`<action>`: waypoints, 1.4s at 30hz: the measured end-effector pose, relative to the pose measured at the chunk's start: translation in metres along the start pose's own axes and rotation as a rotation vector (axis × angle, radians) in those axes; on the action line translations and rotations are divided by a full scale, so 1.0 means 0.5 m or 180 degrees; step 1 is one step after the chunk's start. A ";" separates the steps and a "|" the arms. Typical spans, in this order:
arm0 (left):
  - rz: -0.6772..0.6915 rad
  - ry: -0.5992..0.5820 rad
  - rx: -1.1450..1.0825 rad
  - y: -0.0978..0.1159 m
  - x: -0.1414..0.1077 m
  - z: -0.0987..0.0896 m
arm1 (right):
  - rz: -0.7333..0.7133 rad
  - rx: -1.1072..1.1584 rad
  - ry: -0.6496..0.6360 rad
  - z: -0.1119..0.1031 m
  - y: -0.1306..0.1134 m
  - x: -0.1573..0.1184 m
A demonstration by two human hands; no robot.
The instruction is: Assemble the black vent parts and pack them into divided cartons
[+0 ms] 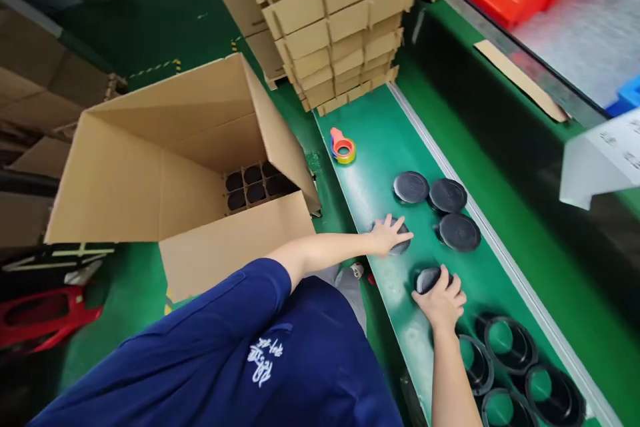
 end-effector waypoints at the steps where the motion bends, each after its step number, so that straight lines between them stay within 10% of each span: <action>1: -0.0058 0.0021 -0.0252 -0.019 -0.042 -0.015 | 0.0084 0.0034 -0.0033 -0.005 -0.004 0.000; 7: -0.0300 0.1180 -0.2029 -0.221 -0.377 -0.181 | -0.0026 0.0729 -0.0218 -0.075 -0.135 -0.002; 13: -0.1878 0.3001 -0.2432 -0.600 -0.736 -0.297 | -0.1810 0.1910 -0.2367 -0.189 -0.590 -0.124; 17: -0.3486 0.2825 -0.2007 -0.919 -0.885 -0.194 | -0.3058 0.1836 -0.2263 -0.114 -1.015 -0.189; 22: -0.3951 0.1430 -0.1668 -1.150 -0.950 0.059 | -0.3796 0.0170 -0.1891 0.258 -1.389 -0.276; 25: -0.3720 0.1265 -0.1959 -1.180 -0.954 0.184 | -0.4494 -0.0806 -0.2030 0.465 -1.447 -0.355; 29: -0.3308 0.1657 -0.2641 -1.179 -0.944 0.276 | -0.5264 -0.1078 -0.2197 0.624 -1.430 -0.445; 42: -0.3135 0.1654 -0.2859 -1.241 -0.985 0.437 | -0.5356 -0.0119 -0.2649 0.809 -1.373 -0.451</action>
Point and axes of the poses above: each hand's wrist, its own x-axis towards the middle knuckle, its own z-axis out of the palm, y = z × x, the point moved 4 cm from there along x, towards the middle knuckle, and after that the axes turned 14 degrees about y, right-handed, at the moved point
